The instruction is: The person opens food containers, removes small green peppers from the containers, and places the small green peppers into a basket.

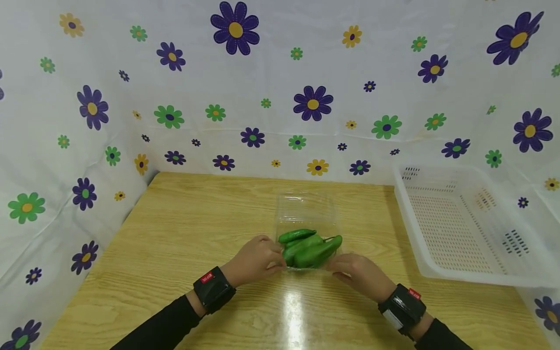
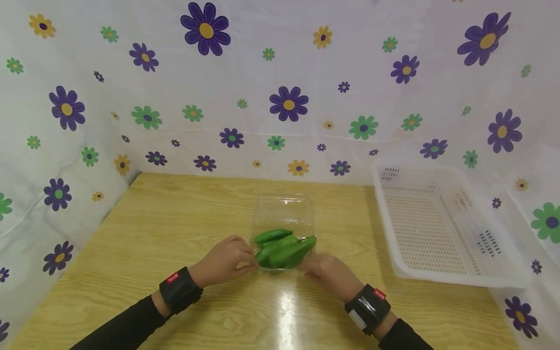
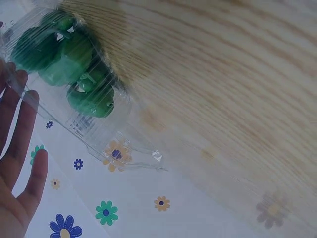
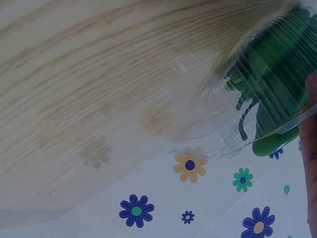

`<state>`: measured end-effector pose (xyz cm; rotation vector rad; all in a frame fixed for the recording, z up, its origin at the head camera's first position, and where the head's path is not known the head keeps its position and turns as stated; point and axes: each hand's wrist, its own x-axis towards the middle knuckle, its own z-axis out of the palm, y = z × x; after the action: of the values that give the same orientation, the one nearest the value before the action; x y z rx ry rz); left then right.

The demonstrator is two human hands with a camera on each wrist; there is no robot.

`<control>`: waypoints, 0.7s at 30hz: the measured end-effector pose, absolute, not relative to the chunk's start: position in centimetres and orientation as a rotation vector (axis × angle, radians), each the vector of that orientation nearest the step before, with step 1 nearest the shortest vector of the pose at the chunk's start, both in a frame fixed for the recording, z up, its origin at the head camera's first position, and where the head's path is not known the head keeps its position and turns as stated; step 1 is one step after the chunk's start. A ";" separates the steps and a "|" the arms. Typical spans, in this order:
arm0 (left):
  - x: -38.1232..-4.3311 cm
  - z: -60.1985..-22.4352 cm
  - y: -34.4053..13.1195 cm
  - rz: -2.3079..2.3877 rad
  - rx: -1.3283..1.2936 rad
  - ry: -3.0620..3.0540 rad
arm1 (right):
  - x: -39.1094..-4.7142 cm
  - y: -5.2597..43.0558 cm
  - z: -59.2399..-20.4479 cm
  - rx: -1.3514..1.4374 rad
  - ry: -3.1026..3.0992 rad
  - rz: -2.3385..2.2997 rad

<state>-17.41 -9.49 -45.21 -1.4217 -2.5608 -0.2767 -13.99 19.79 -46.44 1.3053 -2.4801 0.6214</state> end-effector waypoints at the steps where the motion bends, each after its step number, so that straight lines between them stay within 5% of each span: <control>1: -17.4 -45.3 -9.6 -0.287 -1.421 -2.561 | -13.9 19.7 -46.4 1.316 -2.470 0.620; 15: -21.4 -44.3 -9.6 -0.510 -0.867 -2.642 | -17.8 14.5 -38.2 1.331 -2.529 0.503; 21: -23.1 -44.7 -8.8 -0.442 -0.823 -2.757 | -21.2 11.4 -38.7 1.431 -2.811 0.246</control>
<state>-23.11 -8.80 -44.69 -0.8229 -2.7573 -0.4420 -21.16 11.39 -38.67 1.4314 -2.8106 0.2459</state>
